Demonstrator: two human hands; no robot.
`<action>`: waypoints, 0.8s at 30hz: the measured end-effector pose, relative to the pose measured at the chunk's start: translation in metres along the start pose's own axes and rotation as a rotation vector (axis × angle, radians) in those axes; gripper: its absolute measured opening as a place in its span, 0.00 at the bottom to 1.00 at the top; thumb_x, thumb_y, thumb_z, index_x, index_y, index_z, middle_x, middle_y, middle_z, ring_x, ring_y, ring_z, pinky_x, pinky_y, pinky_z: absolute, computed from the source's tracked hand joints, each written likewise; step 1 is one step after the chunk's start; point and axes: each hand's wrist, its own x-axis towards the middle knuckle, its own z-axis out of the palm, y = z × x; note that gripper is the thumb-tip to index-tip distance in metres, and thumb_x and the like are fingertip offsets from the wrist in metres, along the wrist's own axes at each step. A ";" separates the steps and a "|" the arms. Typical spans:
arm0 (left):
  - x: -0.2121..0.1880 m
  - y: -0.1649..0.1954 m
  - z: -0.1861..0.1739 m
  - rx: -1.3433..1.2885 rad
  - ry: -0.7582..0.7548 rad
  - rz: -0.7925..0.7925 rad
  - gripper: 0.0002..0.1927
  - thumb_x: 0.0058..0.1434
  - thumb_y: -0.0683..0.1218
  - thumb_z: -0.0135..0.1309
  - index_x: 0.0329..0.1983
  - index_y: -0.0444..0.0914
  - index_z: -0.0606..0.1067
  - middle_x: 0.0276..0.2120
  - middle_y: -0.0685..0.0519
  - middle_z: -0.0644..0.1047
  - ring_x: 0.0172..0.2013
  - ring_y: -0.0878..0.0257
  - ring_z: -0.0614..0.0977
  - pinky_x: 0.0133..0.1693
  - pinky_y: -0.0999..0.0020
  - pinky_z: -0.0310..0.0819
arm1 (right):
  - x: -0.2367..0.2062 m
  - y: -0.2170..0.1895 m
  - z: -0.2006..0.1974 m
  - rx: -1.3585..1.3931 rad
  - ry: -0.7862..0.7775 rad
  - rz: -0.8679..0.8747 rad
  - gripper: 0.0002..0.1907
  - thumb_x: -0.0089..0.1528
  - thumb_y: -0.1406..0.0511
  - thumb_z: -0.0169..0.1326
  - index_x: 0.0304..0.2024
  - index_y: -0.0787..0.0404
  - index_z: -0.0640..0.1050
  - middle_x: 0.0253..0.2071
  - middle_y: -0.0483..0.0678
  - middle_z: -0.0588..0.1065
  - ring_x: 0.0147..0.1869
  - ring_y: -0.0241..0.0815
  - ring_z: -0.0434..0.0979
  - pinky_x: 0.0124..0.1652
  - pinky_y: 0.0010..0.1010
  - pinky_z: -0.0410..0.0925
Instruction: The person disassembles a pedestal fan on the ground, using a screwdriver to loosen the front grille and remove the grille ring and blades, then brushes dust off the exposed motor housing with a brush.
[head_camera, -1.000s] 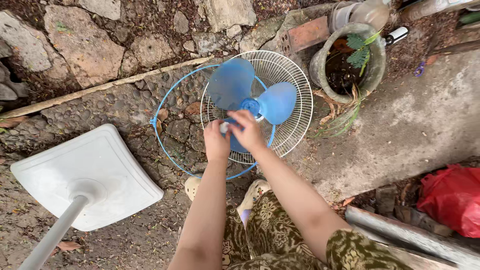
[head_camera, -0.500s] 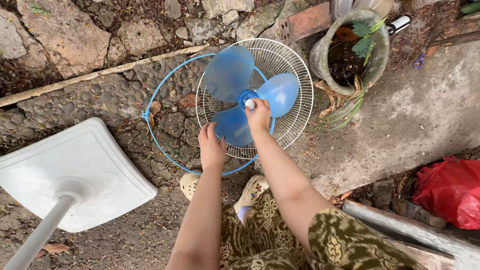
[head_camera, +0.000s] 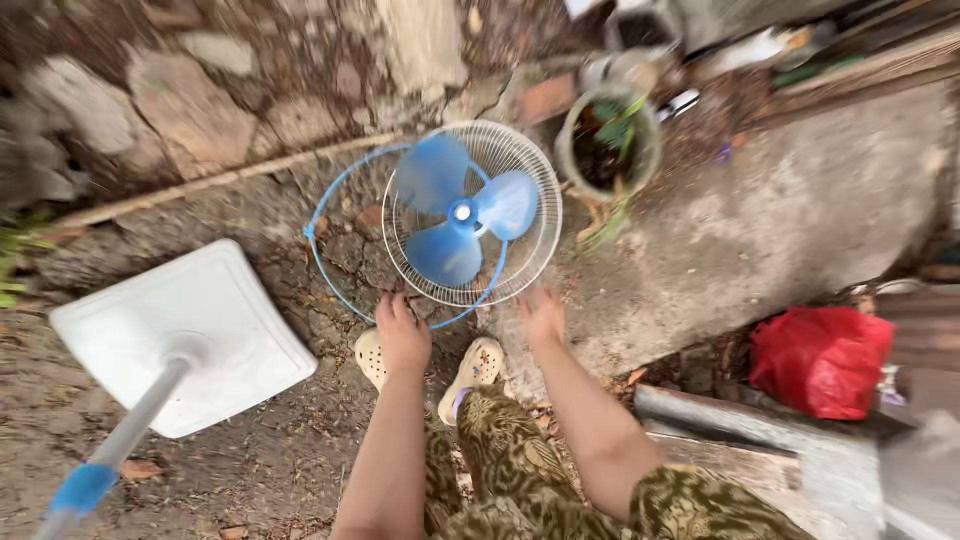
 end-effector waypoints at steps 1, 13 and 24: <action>-0.020 0.009 -0.013 0.014 0.019 0.014 0.34 0.52 0.39 0.61 0.63 0.36 0.64 0.66 0.38 0.63 0.67 0.39 0.63 0.65 0.50 0.60 | -0.033 -0.008 -0.027 -0.587 0.050 -0.123 0.24 0.58 0.63 0.62 0.58 0.57 0.77 0.62 0.60 0.70 0.63 0.59 0.71 0.60 0.43 0.68; -0.099 0.137 -0.246 -0.096 0.271 0.279 0.37 0.52 0.44 0.64 0.65 0.41 0.65 0.64 0.41 0.66 0.65 0.43 0.65 0.62 0.52 0.65 | -0.225 -0.275 -0.167 -0.174 0.171 -0.615 0.32 0.59 0.62 0.59 0.67 0.46 0.71 0.74 0.48 0.62 0.72 0.53 0.66 0.64 0.40 0.63; -0.296 0.091 -0.360 -0.307 0.800 0.337 0.31 0.51 0.43 0.62 0.60 0.36 0.69 0.56 0.39 0.72 0.60 0.40 0.71 0.61 0.50 0.64 | -0.446 -0.386 -0.143 0.074 0.001 -1.244 0.34 0.57 0.69 0.59 0.67 0.54 0.70 0.73 0.56 0.63 0.77 0.56 0.59 0.66 0.40 0.62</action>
